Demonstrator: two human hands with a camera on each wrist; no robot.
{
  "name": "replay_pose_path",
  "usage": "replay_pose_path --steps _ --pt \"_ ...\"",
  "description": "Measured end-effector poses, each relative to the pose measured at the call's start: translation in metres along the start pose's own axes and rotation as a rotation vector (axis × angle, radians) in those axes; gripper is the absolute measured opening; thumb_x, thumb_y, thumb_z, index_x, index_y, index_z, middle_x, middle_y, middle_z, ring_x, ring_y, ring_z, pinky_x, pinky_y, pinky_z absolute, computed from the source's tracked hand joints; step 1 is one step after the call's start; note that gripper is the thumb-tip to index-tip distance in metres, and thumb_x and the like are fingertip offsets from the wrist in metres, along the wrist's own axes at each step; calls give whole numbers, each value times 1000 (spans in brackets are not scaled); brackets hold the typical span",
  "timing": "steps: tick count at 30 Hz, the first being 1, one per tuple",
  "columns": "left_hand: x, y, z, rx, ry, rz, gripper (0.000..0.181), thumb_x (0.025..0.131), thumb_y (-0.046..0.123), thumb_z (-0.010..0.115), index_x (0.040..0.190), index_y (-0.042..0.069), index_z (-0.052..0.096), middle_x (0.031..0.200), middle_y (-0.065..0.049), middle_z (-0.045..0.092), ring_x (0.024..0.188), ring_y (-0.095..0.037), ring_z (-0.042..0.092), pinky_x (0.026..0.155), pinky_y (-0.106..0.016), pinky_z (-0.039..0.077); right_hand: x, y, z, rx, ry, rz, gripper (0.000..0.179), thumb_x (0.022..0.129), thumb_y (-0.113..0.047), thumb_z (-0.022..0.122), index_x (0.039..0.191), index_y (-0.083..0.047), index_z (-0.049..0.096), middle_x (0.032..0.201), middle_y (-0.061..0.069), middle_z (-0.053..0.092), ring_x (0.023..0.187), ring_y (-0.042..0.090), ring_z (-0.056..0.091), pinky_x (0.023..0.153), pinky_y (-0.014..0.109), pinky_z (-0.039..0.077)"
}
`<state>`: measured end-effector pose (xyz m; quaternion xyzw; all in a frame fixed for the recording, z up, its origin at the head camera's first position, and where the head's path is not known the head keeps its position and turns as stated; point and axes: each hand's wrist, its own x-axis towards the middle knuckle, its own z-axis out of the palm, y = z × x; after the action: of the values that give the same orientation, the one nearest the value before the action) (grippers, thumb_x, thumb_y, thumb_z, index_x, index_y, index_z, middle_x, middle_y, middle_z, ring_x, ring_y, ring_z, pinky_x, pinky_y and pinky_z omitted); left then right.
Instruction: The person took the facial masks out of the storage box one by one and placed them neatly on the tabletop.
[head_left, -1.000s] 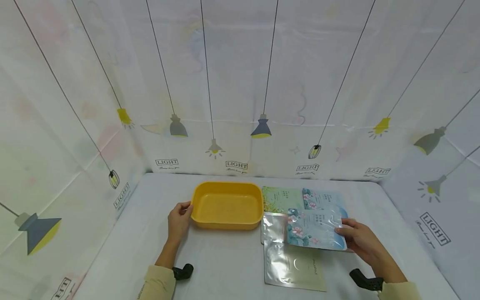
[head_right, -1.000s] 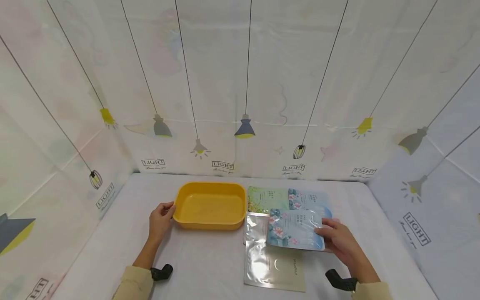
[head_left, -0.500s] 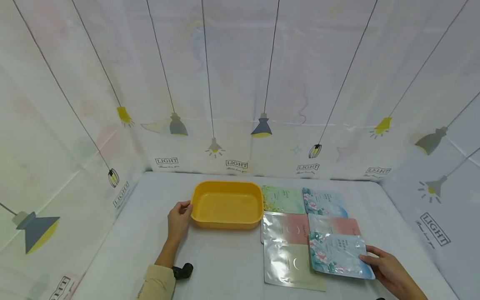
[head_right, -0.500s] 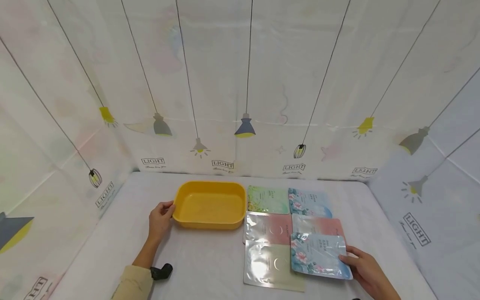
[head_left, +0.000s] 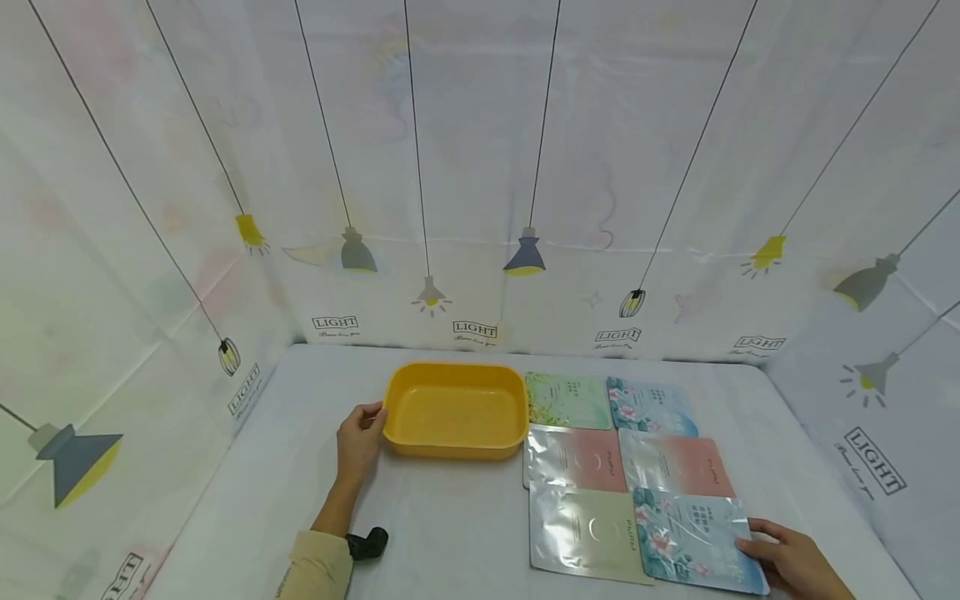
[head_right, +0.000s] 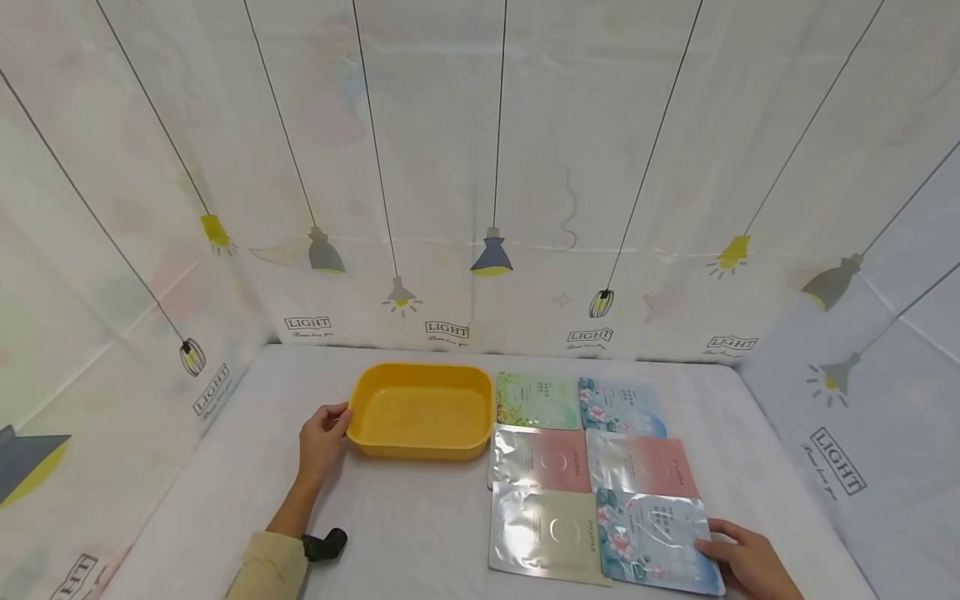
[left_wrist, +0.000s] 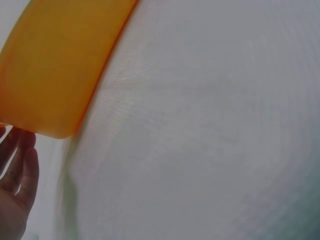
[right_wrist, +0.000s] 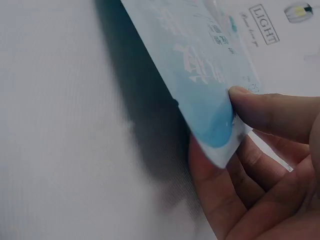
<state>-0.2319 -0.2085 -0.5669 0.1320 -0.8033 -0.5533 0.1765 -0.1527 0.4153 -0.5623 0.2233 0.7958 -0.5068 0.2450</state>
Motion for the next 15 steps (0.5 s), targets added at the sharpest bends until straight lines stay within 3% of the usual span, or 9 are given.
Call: replay_pose_path --steps 8,15 --pt "0 0 -1 0 4 -2 26 95 20 62 115 3 67 111 -14 70 95 -25 65 70 -9 47 0 -6 -2 -188 76 0 83 79 -32 78 132 18 40 92 13 70 77 18 65 68 36 54" --pt "0 1 -1 1 -15 -4 26 96 20 62 115 3 66 112 -15 70 97 -27 65 71 -8 46 -10 -13 -1 -349 121 8 54 84 -22 70 117 18 53 83 16 67 70 20 64 64 35 56"
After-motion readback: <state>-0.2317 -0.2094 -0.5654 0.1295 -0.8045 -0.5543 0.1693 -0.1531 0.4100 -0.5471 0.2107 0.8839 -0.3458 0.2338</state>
